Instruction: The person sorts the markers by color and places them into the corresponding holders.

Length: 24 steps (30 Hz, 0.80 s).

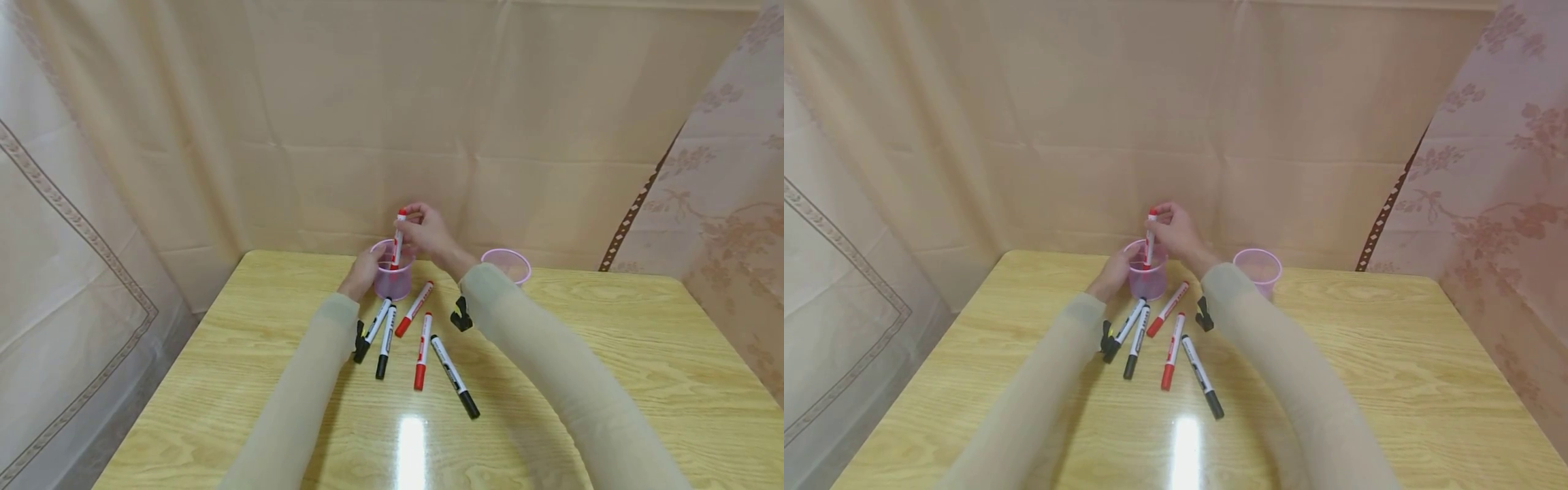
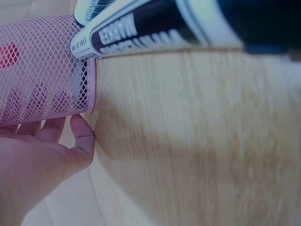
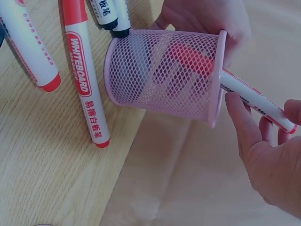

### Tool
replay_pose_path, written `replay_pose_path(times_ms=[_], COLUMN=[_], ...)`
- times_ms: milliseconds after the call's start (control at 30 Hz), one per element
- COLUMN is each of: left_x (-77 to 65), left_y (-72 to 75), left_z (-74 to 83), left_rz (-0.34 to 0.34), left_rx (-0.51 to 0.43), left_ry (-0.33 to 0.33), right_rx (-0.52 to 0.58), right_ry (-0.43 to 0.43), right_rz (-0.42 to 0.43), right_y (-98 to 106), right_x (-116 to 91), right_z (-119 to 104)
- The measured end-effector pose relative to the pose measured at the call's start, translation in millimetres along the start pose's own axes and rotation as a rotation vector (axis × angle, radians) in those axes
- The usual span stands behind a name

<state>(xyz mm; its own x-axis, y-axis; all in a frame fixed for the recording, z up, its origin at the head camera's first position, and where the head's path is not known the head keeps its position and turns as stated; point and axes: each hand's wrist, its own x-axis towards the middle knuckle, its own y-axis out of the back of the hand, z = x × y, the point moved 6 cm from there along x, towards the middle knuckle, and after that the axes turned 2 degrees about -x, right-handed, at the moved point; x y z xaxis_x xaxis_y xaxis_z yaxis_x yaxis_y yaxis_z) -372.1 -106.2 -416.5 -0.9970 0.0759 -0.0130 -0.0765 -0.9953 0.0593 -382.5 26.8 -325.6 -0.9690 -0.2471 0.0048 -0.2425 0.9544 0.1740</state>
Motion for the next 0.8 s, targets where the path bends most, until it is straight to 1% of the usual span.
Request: replay_pose_path(times_ms=[100,233,400,633,800], left_x=[0.0,-0.4,-1.9,-0.2,0.4], left_y=[-0.9,-2.8,-3.8,-2.7,-3.9], left_z=[1.0,1.8,1.7,1.5,2.2], left_rz=[0.000,-0.009,-0.020,0.011,0.017], left_rx=[0.002,-0.009,0.003,0.020,0.036], left_ry=[-0.005,-0.007,0.002,0.000,0.009], right_rx=[-0.020,-0.015,-0.016,-0.012,-0.021], right_ry=[-0.008,-0.023,-0.036,-0.015,0.009], right_rz=[-0.009,-0.009,-0.017,-0.033,-0.009], right_y=[-1.6,-2.7,-5.1,-9.1,-9.8], right_x=[-0.2,-0.7,0.0,-0.6,-2.0], right_z=[1.7,4.5,9.4,12.5,12.7])
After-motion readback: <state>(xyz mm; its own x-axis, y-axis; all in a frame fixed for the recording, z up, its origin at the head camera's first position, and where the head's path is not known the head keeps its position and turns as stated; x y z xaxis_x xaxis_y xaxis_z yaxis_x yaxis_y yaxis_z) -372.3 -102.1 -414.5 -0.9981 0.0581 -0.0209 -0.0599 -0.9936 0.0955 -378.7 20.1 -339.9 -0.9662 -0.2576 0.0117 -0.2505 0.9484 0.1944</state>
